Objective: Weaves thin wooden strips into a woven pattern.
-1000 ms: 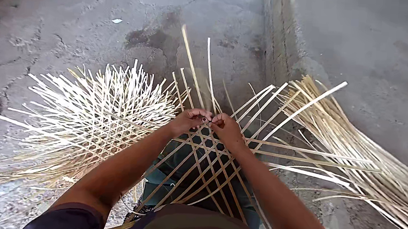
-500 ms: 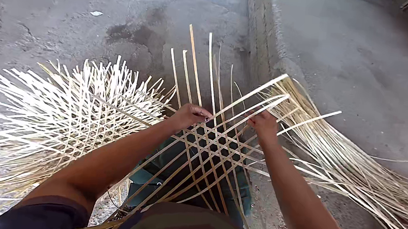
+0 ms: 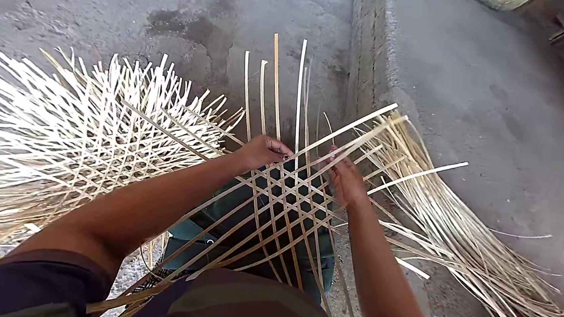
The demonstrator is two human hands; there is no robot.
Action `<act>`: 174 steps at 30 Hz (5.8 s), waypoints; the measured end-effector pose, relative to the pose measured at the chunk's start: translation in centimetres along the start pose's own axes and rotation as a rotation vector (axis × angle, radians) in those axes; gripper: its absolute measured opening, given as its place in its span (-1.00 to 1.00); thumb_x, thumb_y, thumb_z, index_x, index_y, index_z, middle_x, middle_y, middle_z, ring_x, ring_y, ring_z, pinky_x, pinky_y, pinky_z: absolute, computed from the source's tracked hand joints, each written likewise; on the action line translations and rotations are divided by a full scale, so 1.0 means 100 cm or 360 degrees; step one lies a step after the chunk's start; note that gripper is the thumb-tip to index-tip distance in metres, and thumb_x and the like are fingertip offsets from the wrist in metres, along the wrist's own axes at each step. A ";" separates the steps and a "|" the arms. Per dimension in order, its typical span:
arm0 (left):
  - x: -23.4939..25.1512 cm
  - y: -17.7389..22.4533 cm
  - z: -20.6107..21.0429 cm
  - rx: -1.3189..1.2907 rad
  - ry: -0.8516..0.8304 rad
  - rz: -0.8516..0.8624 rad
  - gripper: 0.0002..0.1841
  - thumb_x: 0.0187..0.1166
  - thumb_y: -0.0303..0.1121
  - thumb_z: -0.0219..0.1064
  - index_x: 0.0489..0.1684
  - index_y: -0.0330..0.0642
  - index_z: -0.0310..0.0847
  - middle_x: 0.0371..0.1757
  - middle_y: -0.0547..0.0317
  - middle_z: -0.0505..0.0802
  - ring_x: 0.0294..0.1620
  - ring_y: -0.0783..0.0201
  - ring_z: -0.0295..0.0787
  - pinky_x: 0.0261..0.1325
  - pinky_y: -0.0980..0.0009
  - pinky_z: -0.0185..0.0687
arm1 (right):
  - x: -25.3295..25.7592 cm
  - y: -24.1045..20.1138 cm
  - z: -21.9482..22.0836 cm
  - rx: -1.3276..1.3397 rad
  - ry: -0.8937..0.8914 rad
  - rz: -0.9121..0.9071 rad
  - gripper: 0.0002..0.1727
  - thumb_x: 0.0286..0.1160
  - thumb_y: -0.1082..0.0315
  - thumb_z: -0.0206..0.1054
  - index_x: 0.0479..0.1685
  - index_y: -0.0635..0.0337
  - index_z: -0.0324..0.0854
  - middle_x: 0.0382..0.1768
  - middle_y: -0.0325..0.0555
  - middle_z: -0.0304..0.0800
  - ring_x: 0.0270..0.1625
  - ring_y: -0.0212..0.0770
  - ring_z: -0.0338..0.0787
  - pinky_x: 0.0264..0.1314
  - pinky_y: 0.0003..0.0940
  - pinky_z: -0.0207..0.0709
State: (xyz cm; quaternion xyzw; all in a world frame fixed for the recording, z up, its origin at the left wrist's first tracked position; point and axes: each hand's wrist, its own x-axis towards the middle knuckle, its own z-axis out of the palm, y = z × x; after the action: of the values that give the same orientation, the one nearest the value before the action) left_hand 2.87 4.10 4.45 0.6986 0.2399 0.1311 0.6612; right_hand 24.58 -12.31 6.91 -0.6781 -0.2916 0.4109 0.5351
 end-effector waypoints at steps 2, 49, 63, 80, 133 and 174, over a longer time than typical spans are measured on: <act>0.001 0.002 0.001 0.0020 0.0003 -0.0037 -0.84 0.63 -0.46 0.39 0.03 -0.18 0.85 -0.22 0.17 0.88 -0.45 0.46 0.62 -0.37 0.52 0.51 | 0.002 -0.009 0.001 -0.0190 -0.0110 0.0106 -0.40 0.88 0.10 -0.01 0.85 -0.02 0.10 0.70 -0.02 0.37 0.63 -0.07 0.50 0.63 -0.03 0.42; -0.008 -0.010 -0.005 -0.0239 -0.0063 0.0132 -0.84 0.65 -0.45 0.36 0.03 -0.24 0.80 -0.16 0.14 0.86 -0.36 0.43 0.70 -0.25 0.52 0.65 | 0.019 -0.023 0.033 -0.0159 -0.0532 -0.0329 -0.28 0.88 -0.13 -0.45 -0.20 0.04 0.63 -0.29 -0.32 0.84 -0.49 -0.51 0.59 -0.39 -0.53 0.47; -0.057 -0.029 0.070 0.1555 0.0259 0.0677 -0.26 0.70 -0.02 0.27 0.80 -0.23 0.19 0.90 -0.23 0.07 0.90 -0.23 -0.08 0.80 -0.24 -0.05 | -0.059 0.005 -0.008 -0.1031 0.0546 -0.0492 -0.67 0.76 0.14 0.21 0.04 0.23 0.70 -0.30 -0.03 0.80 -0.34 -0.14 0.78 -0.22 -0.06 0.68; -0.081 -0.010 0.044 0.1871 0.0096 0.0392 -0.39 0.71 0.09 0.11 0.71 0.04 0.40 0.68 0.05 0.51 0.80 -0.14 0.18 0.75 -0.46 -0.33 | -0.063 0.065 0.033 -0.1445 0.0494 -0.0872 -0.62 0.46 0.42 0.34 0.27 0.19 0.69 -0.14 0.11 0.74 -0.26 0.03 0.76 -0.27 0.00 0.69; 0.019 0.033 -0.034 -0.0155 0.0766 -0.0378 0.06 0.54 0.21 0.36 0.92 -0.11 -0.21 0.87 -0.17 0.11 0.86 -0.09 0.06 0.77 -0.14 0.16 | -0.059 0.087 0.034 -0.1543 0.0578 -0.1071 -0.58 0.55 0.34 0.16 0.26 -0.17 0.82 0.13 0.10 0.74 0.05 0.11 0.77 0.00 0.13 0.62; 0.021 0.073 -0.028 0.0000 -0.0249 0.0605 -0.76 0.76 -0.32 0.19 0.15 -0.25 0.65 0.16 0.06 0.91 0.21 0.13 0.88 0.36 0.28 0.75 | -0.160 0.097 -0.304 -0.0147 0.1972 0.0622 0.19 0.59 -0.32 0.26 0.90 0.21 -0.44 0.21 0.42 0.69 -0.19 0.14 0.90 -0.10 0.07 0.81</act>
State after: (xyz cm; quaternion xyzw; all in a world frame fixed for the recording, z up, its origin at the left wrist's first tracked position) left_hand 4.48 7.51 11.63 0.7394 0.0516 0.1987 0.6412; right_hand 42.70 -42.98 4.16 -0.8523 0.1823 0.0208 0.4898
